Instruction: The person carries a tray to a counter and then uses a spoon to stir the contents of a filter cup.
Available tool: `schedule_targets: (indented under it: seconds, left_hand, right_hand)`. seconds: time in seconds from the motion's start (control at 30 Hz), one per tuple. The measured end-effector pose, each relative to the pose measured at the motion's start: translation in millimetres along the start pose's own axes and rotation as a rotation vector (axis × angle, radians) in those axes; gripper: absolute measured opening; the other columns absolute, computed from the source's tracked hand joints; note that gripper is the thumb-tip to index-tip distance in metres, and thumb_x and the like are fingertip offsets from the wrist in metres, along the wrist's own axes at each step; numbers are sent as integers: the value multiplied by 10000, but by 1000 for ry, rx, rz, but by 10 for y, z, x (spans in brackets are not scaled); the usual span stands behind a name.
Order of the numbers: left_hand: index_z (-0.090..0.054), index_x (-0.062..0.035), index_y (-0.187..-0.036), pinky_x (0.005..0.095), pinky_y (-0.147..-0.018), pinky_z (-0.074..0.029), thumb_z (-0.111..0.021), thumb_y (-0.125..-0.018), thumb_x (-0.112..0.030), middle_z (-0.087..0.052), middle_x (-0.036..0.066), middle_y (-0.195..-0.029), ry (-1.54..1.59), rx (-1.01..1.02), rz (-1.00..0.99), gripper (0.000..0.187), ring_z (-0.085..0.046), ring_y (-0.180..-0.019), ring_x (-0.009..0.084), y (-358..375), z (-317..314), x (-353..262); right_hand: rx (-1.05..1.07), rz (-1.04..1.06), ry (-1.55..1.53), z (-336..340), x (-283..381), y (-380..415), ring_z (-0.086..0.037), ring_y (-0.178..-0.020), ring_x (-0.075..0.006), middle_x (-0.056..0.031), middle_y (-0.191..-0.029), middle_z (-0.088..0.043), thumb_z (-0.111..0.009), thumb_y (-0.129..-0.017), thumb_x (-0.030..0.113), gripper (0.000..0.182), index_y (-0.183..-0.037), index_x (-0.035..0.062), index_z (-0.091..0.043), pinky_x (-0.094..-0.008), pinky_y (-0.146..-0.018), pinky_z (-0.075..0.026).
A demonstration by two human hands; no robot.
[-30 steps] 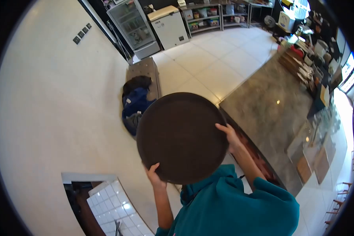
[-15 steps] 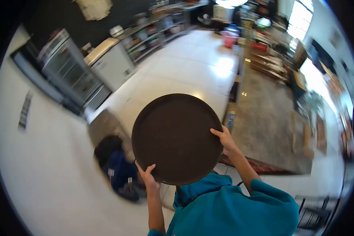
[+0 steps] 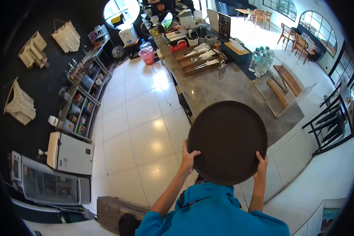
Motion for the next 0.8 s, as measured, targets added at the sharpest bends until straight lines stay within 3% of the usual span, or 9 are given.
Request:
schedule_targets:
  seconds: [0.1,0.17,0.23,0.4,0.43,0.57,0.6,0.67,0.8]
  left_hand:
    - [-330,-102,-1354,385,-992,-439,-573,-678,33,-464,139,-1253,-44,-50,102,731,-500,-1154,281,-310,-39,126]
    - [-350,-78,-1348,374,-988,-433,-565,-697,26,-476,146,-1262,-27,66,165,693,-516,-1137,280,-581,-83,97]
    - [-369,-54,-1342,363,-984,-428,-558,-716,19,-489,153,-1272,0,185,190,657,-532,-1120,278,-1014,-215,157]
    - [-534,-29,-1196,333,-896,-464,-560,-875,-106,-621,132,-1050,-612,196,-273,331,-599,-1011,228,-1936,-385,181]
    - [-569,-9,-1131,373,-873,-463,-554,-919,-181,-633,152,-983,-735,169,-307,273,-610,-973,269,-2000,-481,130]
    - [-577,9,-1091,483,-817,-434,-593,-896,-223,-595,187,-974,-1246,136,-422,304,-558,-914,395,-2363,-498,385]
    - [-577,9,-1091,483,-817,-434,-593,-896,-223,-595,187,-974,-1241,137,-423,304,-558,-914,395,-2421,-447,441]
    - [-591,-2,-1041,449,-817,-416,-611,-872,-216,-570,169,-971,-1392,164,-709,273,-535,-953,350,-2509,-493,439]
    - [-572,-28,-1085,428,-851,-399,-662,-825,-224,-578,154,-1051,-1475,237,-673,337,-519,-1015,319,-2561,-539,188]
  right_hand:
    - [-106,20,-14,-47,-109,-209,-613,-1022,-266,-161,-1151,-607,-653,-875,130,439,-1254,-32,-503,-385,-889,-513]
    - [-338,-14,110,79,-211,-280,-596,-1016,-234,-141,-1133,-606,-659,-874,132,437,-1248,-35,-506,-358,-887,-486]
    - [-267,68,22,-41,-242,-339,-575,-1036,-223,-123,-1140,-600,-655,-883,140,409,-1230,-32,-523,-338,-894,-462]
    - [-508,215,106,-92,-592,-570,-582,-1041,-237,-131,-1135,-613,-655,-890,172,402,-1208,-44,-536,-350,-914,-448]
    - [-562,327,304,-134,-544,-591,-576,-1064,-248,-149,-1154,-608,-658,-889,183,420,-1214,-49,-529,-357,-928,-439]
    - [-757,347,727,-156,-666,-612,-536,-1114,-354,-205,-1186,-573,-674,-872,227,465,-1225,-38,-526,-425,-965,-412]
    - [-810,294,857,-137,-739,-685,-523,-1112,-383,-209,-1169,-571,-680,-864,237,464,-1219,-24,-538,-447,-972,-402]
    - [-848,406,1067,-114,-831,-773,-499,-1116,-393,-194,-1150,-555,-708,-831,260,509,-1238,8,-534,-485,-962,-394]
    - [-908,204,1269,-275,-814,-788,-491,-1144,-358,-157,-1161,-527,-768,-762,255,610,-1278,54,-511,-490,-963,-376]
Point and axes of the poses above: each hand's wrist, its own y-axis away from the middle knuckle, its own z-axis out of the back of the hand, x = y × z, the point moved 6 cm from there along -y, towards the middle knuckle
